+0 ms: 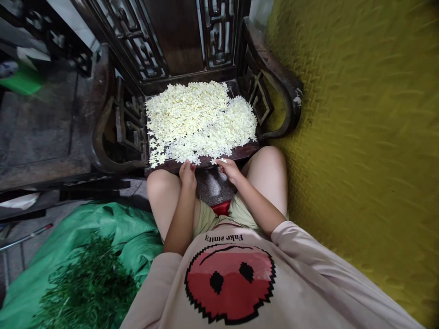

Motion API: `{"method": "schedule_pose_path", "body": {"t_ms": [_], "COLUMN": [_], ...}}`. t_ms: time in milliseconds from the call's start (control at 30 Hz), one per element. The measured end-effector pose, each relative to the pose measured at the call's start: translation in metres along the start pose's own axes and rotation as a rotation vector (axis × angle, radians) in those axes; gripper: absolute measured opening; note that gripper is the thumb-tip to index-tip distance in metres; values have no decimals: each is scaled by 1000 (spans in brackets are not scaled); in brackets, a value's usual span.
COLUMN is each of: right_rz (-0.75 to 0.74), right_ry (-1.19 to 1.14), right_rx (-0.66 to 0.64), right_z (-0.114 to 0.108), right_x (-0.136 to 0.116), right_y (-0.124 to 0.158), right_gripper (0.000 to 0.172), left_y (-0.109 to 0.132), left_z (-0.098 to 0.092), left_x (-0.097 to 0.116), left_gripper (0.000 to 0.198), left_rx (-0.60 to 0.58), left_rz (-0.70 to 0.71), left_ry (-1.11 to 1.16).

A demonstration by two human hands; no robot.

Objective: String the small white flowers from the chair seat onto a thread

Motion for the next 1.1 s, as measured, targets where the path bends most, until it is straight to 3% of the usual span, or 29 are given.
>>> {"method": "schedule_pose_path", "body": {"t_ms": [167,300,367,467,600,667,800,967,1100], "right_rz": [57,53,50,51,65,70,68,126,195], "right_ry": [8,10,16,3,-54,-77,-116,-82,-80], "right_rx": [107,114,105,49,-65,-79,-64,47,54], "right_z": [-8,-10,-9,-4,9,12,9,-1,-1], "right_x": [9,9,7,5,5,4,4,8,11], "right_y": [-1,-1,-1,0,1,2,2,0,0], "right_gripper": [36,38,39,40,40,40,38,22,20], "left_y": [-24,-32,-25,-4,16,19,20,12,-9], "left_z": [29,42,37,33,32,35,42,34,20], "left_x": [15,23,18,-1,-25,-27,-18,-9,-1], "left_gripper": [18,30,33,29,22,20,19,19,22], "left_rx": [-83,-102,-83,-163,-243,-260,-280,-141,-5], "left_rz": [-37,17,57,45,-77,-90,27,111,41], "left_ry": [26,-101,-196,-367,-449,-440,-487,-364,-205]}}
Point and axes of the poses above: each hand's wrist, its own y-axis away from the middle knuckle, its own z-axis out of the palm, x = y × z, the point moved 6 cm from there along -y, towards the middle knuckle, and after that the axes turned 7 degrees about -z, right-handed, at the moved point
